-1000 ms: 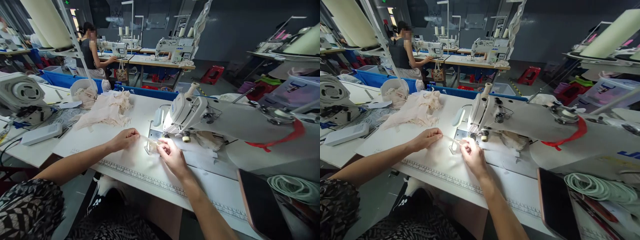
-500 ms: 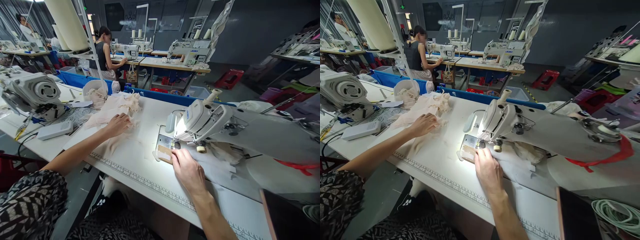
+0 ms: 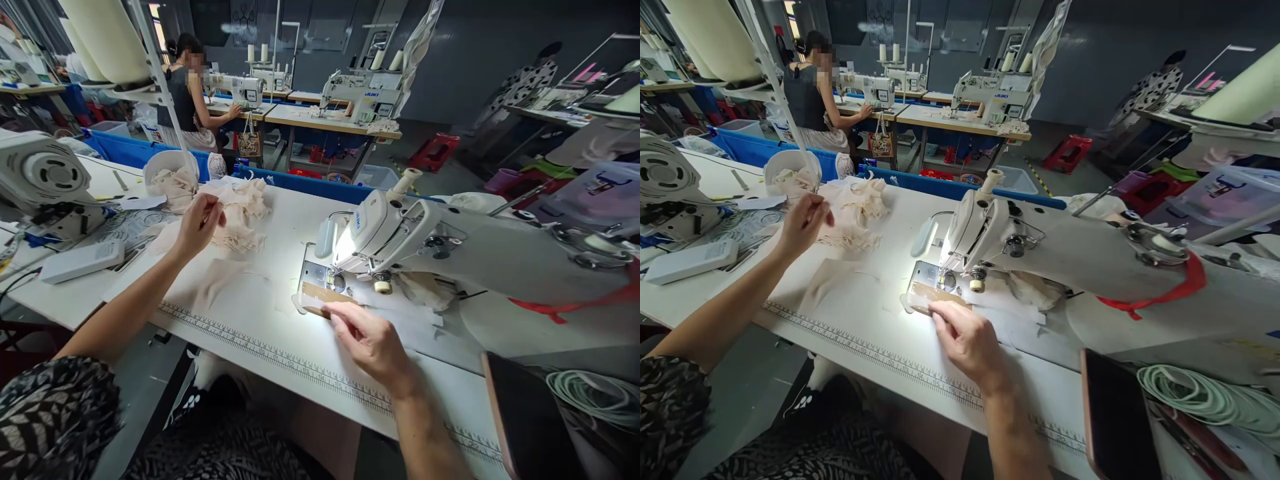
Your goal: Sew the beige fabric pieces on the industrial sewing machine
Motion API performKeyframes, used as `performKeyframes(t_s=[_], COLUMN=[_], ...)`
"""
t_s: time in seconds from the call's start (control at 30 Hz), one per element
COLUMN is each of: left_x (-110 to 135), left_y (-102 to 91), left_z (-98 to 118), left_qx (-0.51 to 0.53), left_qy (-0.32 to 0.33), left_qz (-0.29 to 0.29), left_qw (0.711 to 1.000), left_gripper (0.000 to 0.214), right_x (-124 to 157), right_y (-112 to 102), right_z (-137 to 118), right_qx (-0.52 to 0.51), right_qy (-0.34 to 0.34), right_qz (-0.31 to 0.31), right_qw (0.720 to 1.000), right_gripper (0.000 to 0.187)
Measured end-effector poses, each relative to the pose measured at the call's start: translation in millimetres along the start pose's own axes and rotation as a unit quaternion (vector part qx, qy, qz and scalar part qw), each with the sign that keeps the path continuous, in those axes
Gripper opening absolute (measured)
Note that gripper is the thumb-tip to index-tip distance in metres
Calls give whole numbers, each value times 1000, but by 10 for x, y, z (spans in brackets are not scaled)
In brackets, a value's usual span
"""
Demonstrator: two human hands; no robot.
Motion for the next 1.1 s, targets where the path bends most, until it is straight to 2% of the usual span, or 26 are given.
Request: performKeyframes(t_s=[0.03, 0.07, 0.17, 0.23, 0.3, 0.4, 0.47, 0.53, 0.67, 0.73, 0.8, 0.93, 1.1], left_x=[59, 137, 438, 534, 477, 269, 193, 203, 295, 294, 261, 211, 218], left_y=[36, 122, 541, 798, 968, 1063, 1115, 1224, 1611, 1810, 1953, 2064, 2071], left_z=[104, 200, 362, 349, 274, 204, 279, 445, 737, 770, 747, 666, 627], left_qx=[-6, -11, -15, -20, -32, -49, -34, 9, 104, 115, 83, 11, 41], left_qy=[11, 19, 16, 7, -3, -18, -17, -8, -25, -39, -33, -14, -25], left_qz=[-47, -118, -347, -411, -411, -379, -387, -416, -462, -469, -466, -466, -482], left_qw=[999, 993, 938, 911, 911, 924, 921, 909, 880, 875, 880, 885, 875], left_gripper=[14, 14, 20, 21, 19, 17, 17, 17, 9, 7, 8, 13, 9], right_x=[-6, -11, -18, -16, -10, -4, -2, 0, 3, 4, 4, 4, 11], right_y=[19, 39, 87, 103, 119, 160, 186, 201, 214, 217, 219, 204, 101], right_z=[-48, -84, -116, -95, -59, -5, 14, 20, 27, 27, 22, 15, 32], right_qx=[0, 6, 42, 73, 106, 136, 143, 156, 191, 198, 198, 168, 144], right_qy=[-13, -21, -27, -28, -26, -16, -13, -15, -17, -18, -16, -1, 4], right_qz=[-13, -26, -44, -36, -27, -37, -49, -54, -57, -60, -64, -63, -25], right_qw=[1000, 999, 998, 996, 994, 990, 988, 986, 980, 978, 978, 984, 989], right_gripper=[29, 30, 35, 36, 36, 38, 40, 42, 43, 43, 44, 45, 42])
Point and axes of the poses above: each hand's wrist, its own x-axis away from the middle knuckle, its own y-axis out of the palm, z = x × y, the point moved 5 cm from there along -x, towards the middle knuckle, and after that the axes turned 8 degrees about -z, right-handed, at the moved point
